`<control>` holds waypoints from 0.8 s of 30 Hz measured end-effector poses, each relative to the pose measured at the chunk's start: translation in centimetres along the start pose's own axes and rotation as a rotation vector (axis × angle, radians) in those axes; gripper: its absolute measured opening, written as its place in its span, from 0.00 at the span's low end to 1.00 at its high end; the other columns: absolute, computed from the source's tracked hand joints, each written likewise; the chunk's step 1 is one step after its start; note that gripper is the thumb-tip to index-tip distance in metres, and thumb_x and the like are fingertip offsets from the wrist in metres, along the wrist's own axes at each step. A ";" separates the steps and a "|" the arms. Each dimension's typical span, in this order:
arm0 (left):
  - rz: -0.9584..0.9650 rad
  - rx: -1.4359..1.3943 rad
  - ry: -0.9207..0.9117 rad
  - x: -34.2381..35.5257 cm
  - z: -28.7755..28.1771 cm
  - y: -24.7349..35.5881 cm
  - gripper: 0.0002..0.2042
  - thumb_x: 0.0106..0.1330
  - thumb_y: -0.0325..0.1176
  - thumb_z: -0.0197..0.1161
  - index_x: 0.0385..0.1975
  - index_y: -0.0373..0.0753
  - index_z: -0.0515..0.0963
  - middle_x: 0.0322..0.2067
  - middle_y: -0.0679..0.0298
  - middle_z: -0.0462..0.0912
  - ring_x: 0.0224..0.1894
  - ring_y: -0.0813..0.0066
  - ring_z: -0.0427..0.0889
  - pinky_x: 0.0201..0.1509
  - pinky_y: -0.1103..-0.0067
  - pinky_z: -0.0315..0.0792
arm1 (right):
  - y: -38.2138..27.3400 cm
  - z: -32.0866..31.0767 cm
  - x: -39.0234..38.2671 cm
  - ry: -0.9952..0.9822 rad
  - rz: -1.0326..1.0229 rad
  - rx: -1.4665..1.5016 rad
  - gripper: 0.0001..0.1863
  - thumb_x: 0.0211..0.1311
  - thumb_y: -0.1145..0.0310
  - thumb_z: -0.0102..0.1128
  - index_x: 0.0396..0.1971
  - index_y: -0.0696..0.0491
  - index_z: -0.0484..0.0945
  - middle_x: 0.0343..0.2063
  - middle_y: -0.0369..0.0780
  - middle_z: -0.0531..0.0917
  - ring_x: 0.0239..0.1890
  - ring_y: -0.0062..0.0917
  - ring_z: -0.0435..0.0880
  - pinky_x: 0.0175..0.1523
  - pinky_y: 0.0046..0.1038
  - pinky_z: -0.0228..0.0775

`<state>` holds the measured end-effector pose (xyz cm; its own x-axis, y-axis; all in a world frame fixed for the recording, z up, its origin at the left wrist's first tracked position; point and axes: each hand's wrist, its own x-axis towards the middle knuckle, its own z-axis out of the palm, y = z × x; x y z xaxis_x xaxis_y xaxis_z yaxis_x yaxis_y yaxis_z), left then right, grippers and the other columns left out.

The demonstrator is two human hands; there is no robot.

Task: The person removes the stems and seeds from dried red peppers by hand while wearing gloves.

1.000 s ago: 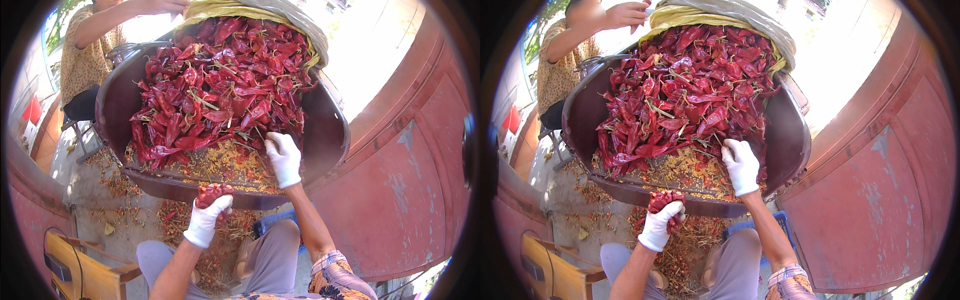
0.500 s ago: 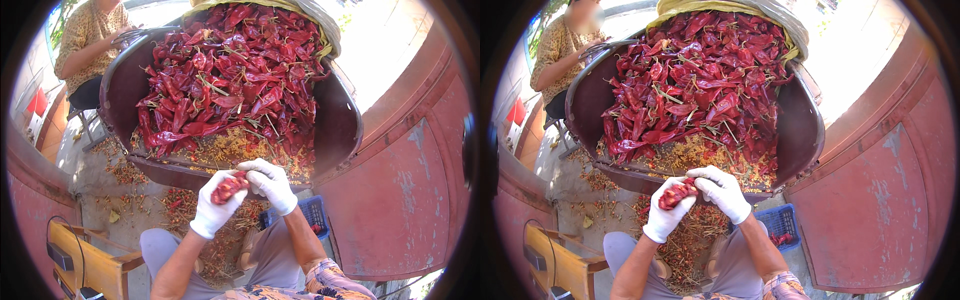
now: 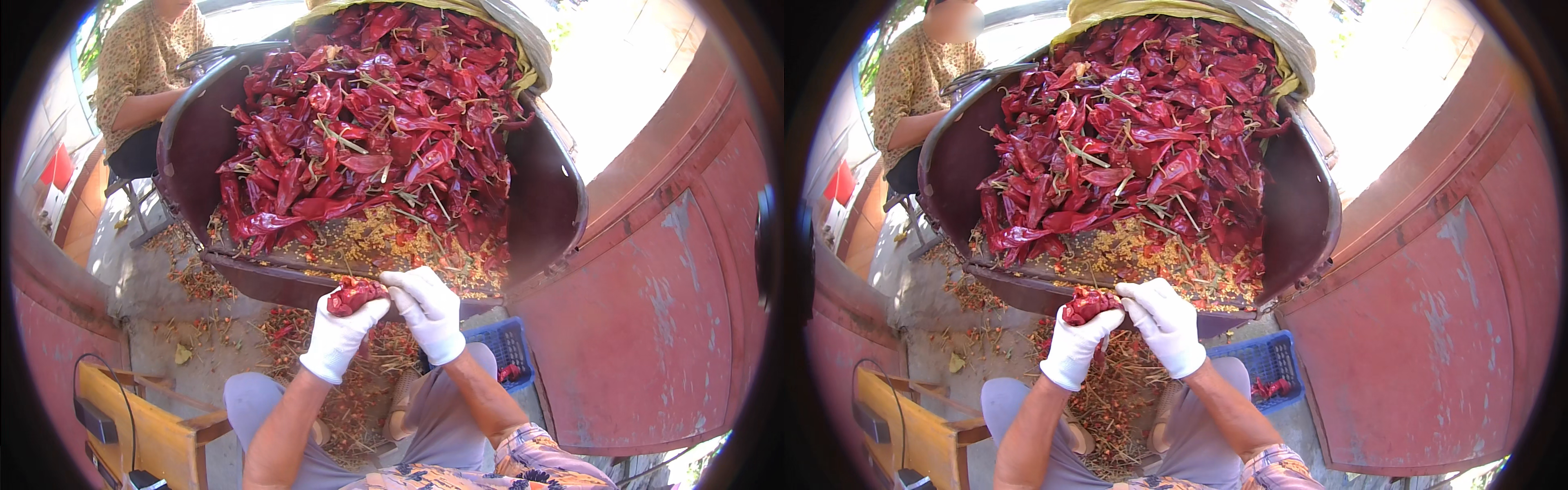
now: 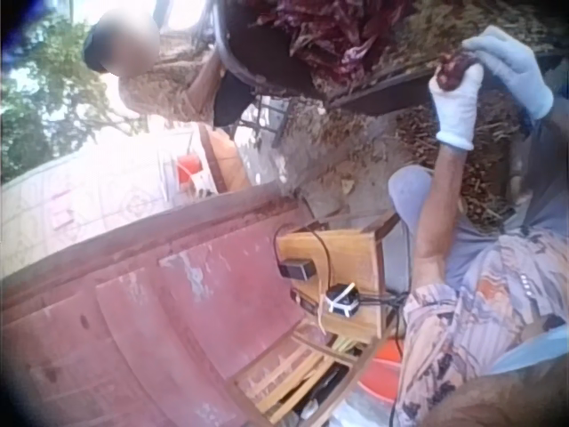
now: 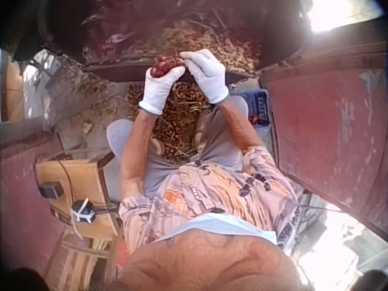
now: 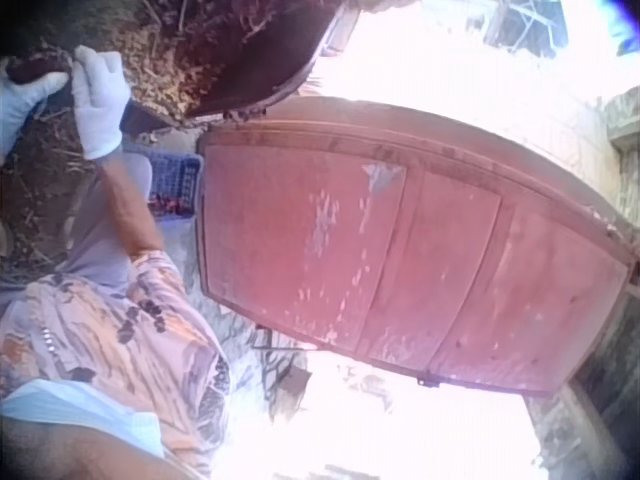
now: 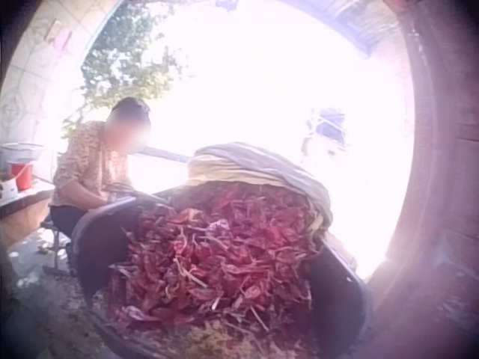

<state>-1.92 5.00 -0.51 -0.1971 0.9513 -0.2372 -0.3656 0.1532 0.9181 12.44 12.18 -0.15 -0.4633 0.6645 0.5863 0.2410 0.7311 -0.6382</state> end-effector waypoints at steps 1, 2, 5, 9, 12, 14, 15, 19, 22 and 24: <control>0.151 0.043 0.030 0.3 0.4 -0.5 0.06 0.60 0.29 0.67 0.34 0.38 0.79 0.22 0.73 0.77 0.22 0.89 0.72 0.26 0.86 0.66 | 0.0 0.2 -0.3 0.000 0.121 0.095 0.10 0.64 0.75 0.57 0.44 0.55 0.81 0.27 0.35 0.77 0.26 0.18 0.76 0.32 0.20 0.68; 0.306 0.086 0.068 0.7 0.8 -1.0 0.06 0.59 0.28 0.67 0.34 0.37 0.78 0.24 0.72 0.78 0.25 0.89 0.72 0.28 0.86 0.68 | 0.0 0.5 -0.3 -0.005 0.237 0.195 0.10 0.65 0.74 0.56 0.44 0.55 0.81 0.26 0.33 0.77 0.26 0.16 0.75 0.31 0.20 0.68; 0.526 0.301 0.145 0.4 0.9 -1.9 0.08 0.58 0.23 0.68 0.34 0.34 0.77 0.29 0.68 0.81 0.32 0.87 0.75 0.35 0.84 0.71 | -1.1 0.1 -0.2 -0.053 0.675 0.648 0.10 0.67 0.70 0.56 0.44 0.55 0.80 0.24 0.29 0.75 0.23 0.10 0.69 0.26 0.16 0.60; 0.884 0.682 0.216 0.1 0.7 -1.4 0.13 0.48 0.19 0.67 0.36 0.36 0.78 0.26 0.60 0.78 0.27 0.68 0.79 0.32 0.78 0.72 | -0.8 -0.1 -0.6 -0.059 0.836 0.851 0.11 0.65 0.66 0.59 0.45 0.53 0.79 0.21 0.29 0.75 0.20 0.09 0.67 0.24 0.14 0.54; 0.971 0.794 0.226 -0.1 0.5 -1.3 0.17 0.44 0.19 0.66 0.37 0.37 0.78 0.24 0.58 0.76 0.26 0.61 0.78 0.30 0.74 0.72 | -0.8 0.1 -0.7 -0.014 0.815 0.800 0.11 0.65 0.66 0.59 0.44 0.53 0.79 0.22 0.30 0.77 0.18 0.09 0.66 0.23 0.14 0.54; 1.019 0.823 0.216 0.1 0.3 -1.4 0.19 0.43 0.20 0.67 0.39 0.37 0.79 0.24 0.59 0.76 0.26 0.61 0.77 0.29 0.73 0.71 | -1.3 -0.3 -0.7 -0.012 0.834 0.827 0.10 0.66 0.67 0.58 0.43 0.53 0.79 0.22 0.30 0.77 0.18 0.08 0.66 0.22 0.13 0.53; 1.028 0.820 0.212 0.1 0.3 -1.4 0.19 0.42 0.20 0.67 0.39 0.37 0.79 0.24 0.59 0.76 0.26 0.61 0.77 0.29 0.72 0.71 | -1.4 -0.4 -0.6 -0.011 0.842 0.840 0.09 0.66 0.67 0.58 0.43 0.53 0.79 0.23 0.30 0.77 0.18 0.08 0.67 0.21 0.13 0.53; 1.068 0.795 0.193 0.1 0.5 -1.4 0.20 0.42 0.21 0.67 0.40 0.37 0.79 0.24 0.59 0.76 0.25 0.61 0.76 0.29 0.72 0.70 | -0.9 -0.4 -1.0 -0.011 0.964 1.266 0.09 0.68 0.68 0.55 0.45 0.52 0.76 0.22 0.29 0.74 0.16 0.08 0.64 0.19 0.11 0.51; 1.072 0.794 0.184 0.0 0.4 -1.4 0.21 0.41 0.21 0.67 0.41 0.37 0.80 0.24 0.60 0.77 0.25 0.63 0.76 0.29 0.73 0.70 | 0.0 -0.2 -1.6 -0.072 0.992 1.573 0.11 0.71 0.67 0.52 0.49 0.52 0.72 0.24 0.30 0.74 0.15 0.07 0.61 0.17 0.09 0.51; 1.068 0.758 0.180 -0.1 0.4 -1.5 0.21 0.41 0.20 0.67 0.41 0.37 0.80 0.24 0.61 0.77 0.25 0.64 0.76 0.29 0.74 0.70 | -0.3 0.1 -1.6 -0.017 1.067 1.680 0.10 0.72 0.67 0.50 0.49 0.52 0.72 0.25 0.30 0.74 0.15 0.07 0.60 0.17 0.09 0.51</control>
<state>-0.99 4.79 -1.71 -0.2076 0.6569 0.7248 0.6287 -0.4781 0.6133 13.06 10.84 -0.93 -0.7099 0.6469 -0.2785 -0.5187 -0.7477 -0.4146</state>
